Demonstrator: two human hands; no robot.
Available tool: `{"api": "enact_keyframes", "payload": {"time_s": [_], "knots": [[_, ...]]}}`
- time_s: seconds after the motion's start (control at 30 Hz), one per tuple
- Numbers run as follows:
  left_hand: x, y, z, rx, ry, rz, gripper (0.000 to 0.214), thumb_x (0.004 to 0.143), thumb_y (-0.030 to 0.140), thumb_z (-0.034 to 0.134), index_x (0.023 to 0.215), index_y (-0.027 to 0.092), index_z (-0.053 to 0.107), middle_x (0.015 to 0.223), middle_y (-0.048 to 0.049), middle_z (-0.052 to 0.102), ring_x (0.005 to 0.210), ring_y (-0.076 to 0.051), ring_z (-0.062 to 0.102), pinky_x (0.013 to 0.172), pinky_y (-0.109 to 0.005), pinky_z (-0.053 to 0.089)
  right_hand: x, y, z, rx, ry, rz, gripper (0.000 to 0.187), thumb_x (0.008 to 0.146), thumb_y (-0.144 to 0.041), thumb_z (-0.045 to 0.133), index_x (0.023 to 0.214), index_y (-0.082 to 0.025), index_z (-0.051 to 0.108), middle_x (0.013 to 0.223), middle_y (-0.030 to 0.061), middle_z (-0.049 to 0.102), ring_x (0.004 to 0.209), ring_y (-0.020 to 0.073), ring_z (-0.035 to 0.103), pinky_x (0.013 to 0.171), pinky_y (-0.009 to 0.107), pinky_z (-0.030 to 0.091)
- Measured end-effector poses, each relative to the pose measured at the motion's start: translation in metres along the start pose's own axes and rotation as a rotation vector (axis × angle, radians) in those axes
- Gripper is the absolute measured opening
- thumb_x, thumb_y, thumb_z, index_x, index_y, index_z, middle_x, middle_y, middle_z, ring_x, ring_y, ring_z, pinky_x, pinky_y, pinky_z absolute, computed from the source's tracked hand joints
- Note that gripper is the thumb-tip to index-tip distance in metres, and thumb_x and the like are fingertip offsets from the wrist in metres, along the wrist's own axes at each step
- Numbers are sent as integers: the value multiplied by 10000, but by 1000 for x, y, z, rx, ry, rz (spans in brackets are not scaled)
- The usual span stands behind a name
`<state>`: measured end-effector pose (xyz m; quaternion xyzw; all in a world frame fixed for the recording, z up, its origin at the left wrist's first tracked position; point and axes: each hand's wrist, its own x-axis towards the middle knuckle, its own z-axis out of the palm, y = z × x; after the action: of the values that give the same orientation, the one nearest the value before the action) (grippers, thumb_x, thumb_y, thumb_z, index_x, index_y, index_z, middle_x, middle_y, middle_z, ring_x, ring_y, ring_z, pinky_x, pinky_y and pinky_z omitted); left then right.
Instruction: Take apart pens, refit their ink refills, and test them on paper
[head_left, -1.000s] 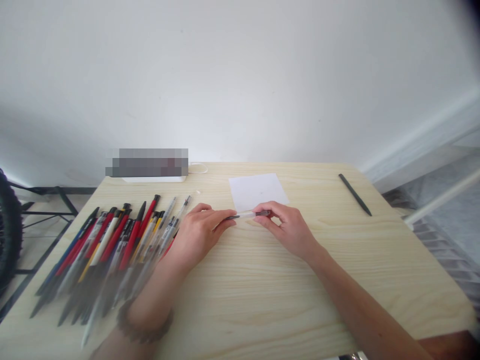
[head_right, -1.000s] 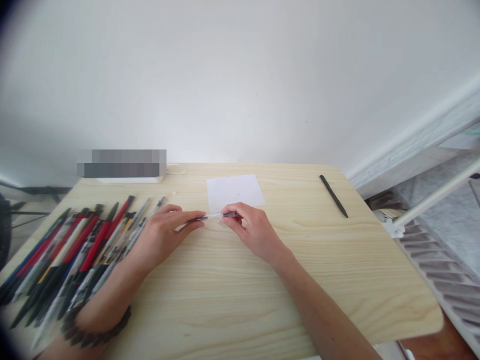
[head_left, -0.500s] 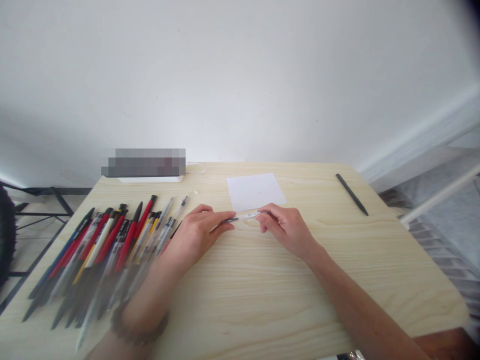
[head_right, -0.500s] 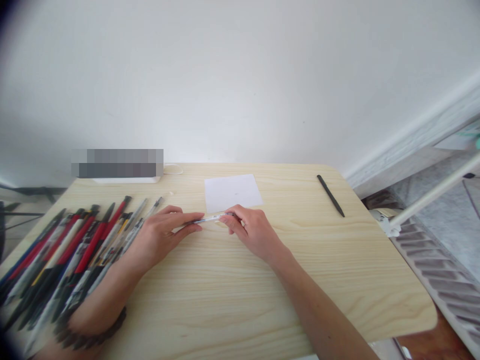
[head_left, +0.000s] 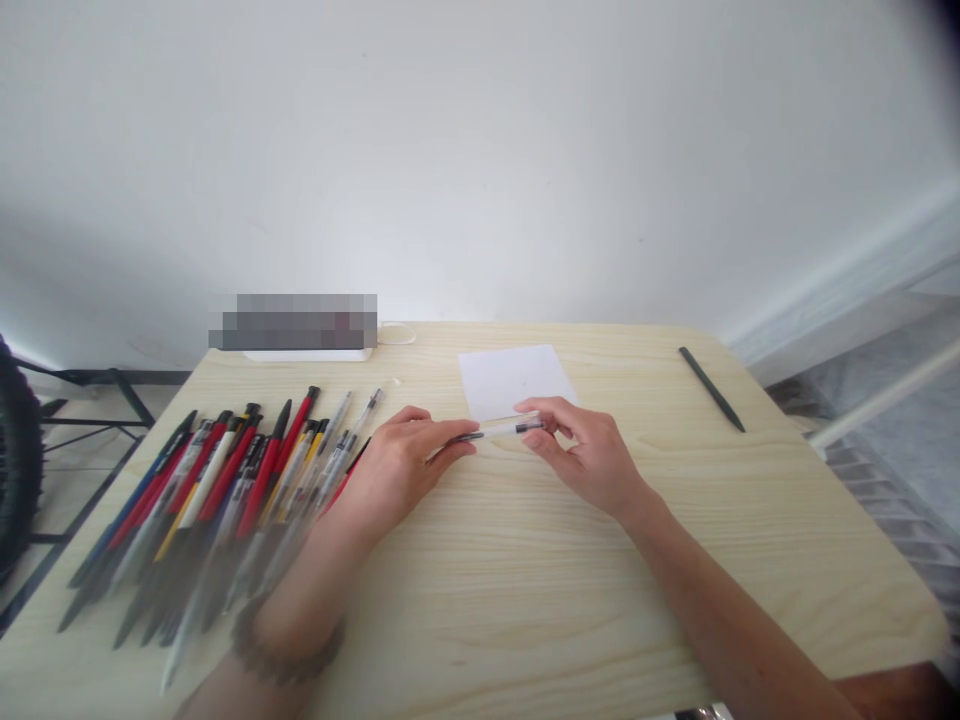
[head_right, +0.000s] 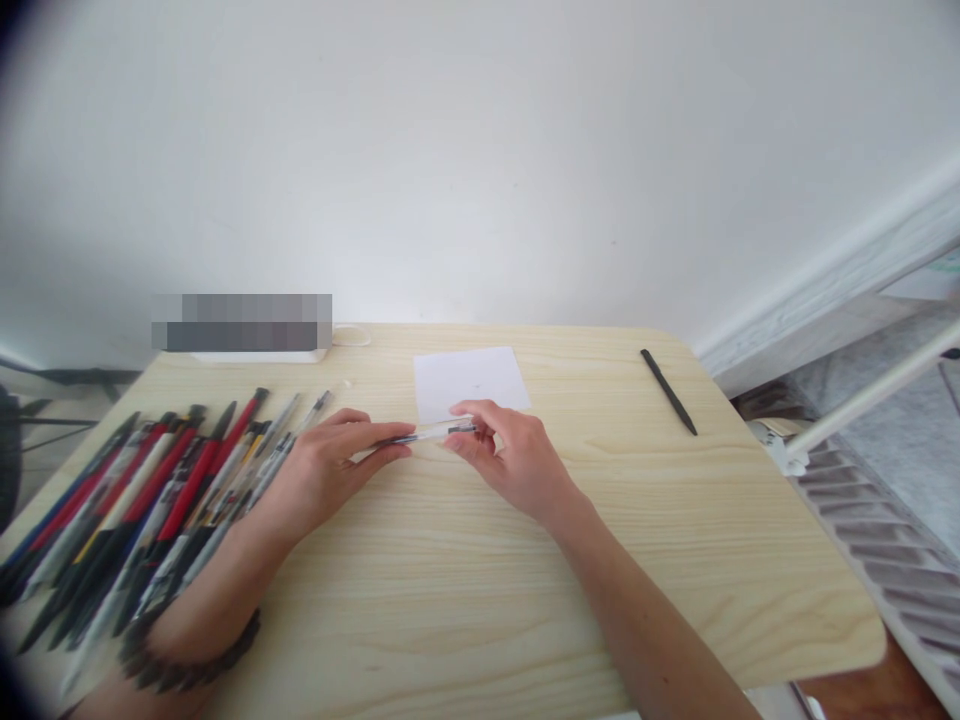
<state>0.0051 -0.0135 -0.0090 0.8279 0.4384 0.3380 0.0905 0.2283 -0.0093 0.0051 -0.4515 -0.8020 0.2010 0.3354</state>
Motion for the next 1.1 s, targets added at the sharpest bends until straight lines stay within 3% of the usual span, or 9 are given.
{"api": "enact_keyframes", "payload": {"time_s": [0.07, 0.13, 0.3, 0.47, 0.67, 0.83, 0.93, 1.03, 1.1], "knots": [[0, 0, 0, 2, 18, -11, 195, 790, 268, 627, 955, 191, 694, 718, -24, 681, 645, -138, 574, 622, -244, 502, 0, 1, 0, 15, 17, -73, 300, 826, -334, 563, 1084, -181, 566, 780, 9, 627, 635, 98, 544, 638, 214, 430], [0, 0, -1, -3, 19, -34, 206, 784, 276, 633, 963, 193, 690, 746, -25, 683, 661, -139, 586, 625, -241, 508, 0, 0, 1, 14, 12, -107, 229, 841, -302, 548, 1040, -193, 585, 834, 15, 647, 665, 95, 556, 651, 207, 429], [0, 1, -2, -25, -21, -67, 217, 790, 289, 623, 976, 194, 683, 775, -26, 685, 684, -141, 607, 630, -236, 518, 0, -1, 2, -33, -45, 23, 217, 877, -351, 478, 879, -184, 617, 602, -17, 602, 551, 101, 529, 572, 218, 407], [0, 0, -1, 12, -12, -53, 213, 792, 295, 620, 964, 190, 689, 751, -33, 683, 677, -148, 602, 645, -253, 515, 1, -2, 3, 7, -20, -27, 224, 841, -343, 537, 1006, -203, 592, 820, 23, 653, 659, 115, 566, 623, 228, 428], [0, 1, -1, -1, -64, -36, 229, 799, 301, 612, 986, 191, 685, 753, -33, 683, 669, -146, 601, 641, -251, 510, 1, -3, 1, -40, -63, 81, 325, 895, -365, 429, 721, -173, 625, 528, -15, 563, 488, 92, 497, 516, 216, 383], [0, 1, -3, -9, -26, -47, 230, 806, 296, 603, 988, 181, 683, 762, -39, 682, 669, -144, 603, 632, -243, 507, 0, -1, 1, 10, 38, -59, 259, 845, -308, 538, 1075, -195, 573, 849, 19, 663, 664, 103, 567, 629, 213, 426], [-1, 0, -3, -2, -34, -35, 230, 798, 289, 614, 985, 175, 683, 735, -34, 675, 658, -142, 600, 628, -239, 505, 0, -3, 2, -9, 26, -42, 174, 871, -300, 494, 960, -195, 601, 779, 11, 666, 625, 98, 557, 596, 207, 414], [-1, 0, -2, 11, -59, -35, 253, 796, 286, 617, 1023, 186, 667, 768, -34, 681, 678, -144, 608, 644, -243, 507, -1, -5, 2, -50, -30, 58, 302, 894, -361, 432, 710, -177, 585, 524, -20, 557, 486, 91, 487, 508, 211, 374], [-1, 0, -1, 3, -51, -42, 271, 793, 288, 621, 1040, 185, 660, 794, -40, 686, 694, -147, 614, 653, -244, 509, -1, -5, 2, -54, -19, 81, 321, 887, -384, 436, 687, -176, 578, 499, -25, 527, 466, 90, 471, 499, 214, 369]]}}
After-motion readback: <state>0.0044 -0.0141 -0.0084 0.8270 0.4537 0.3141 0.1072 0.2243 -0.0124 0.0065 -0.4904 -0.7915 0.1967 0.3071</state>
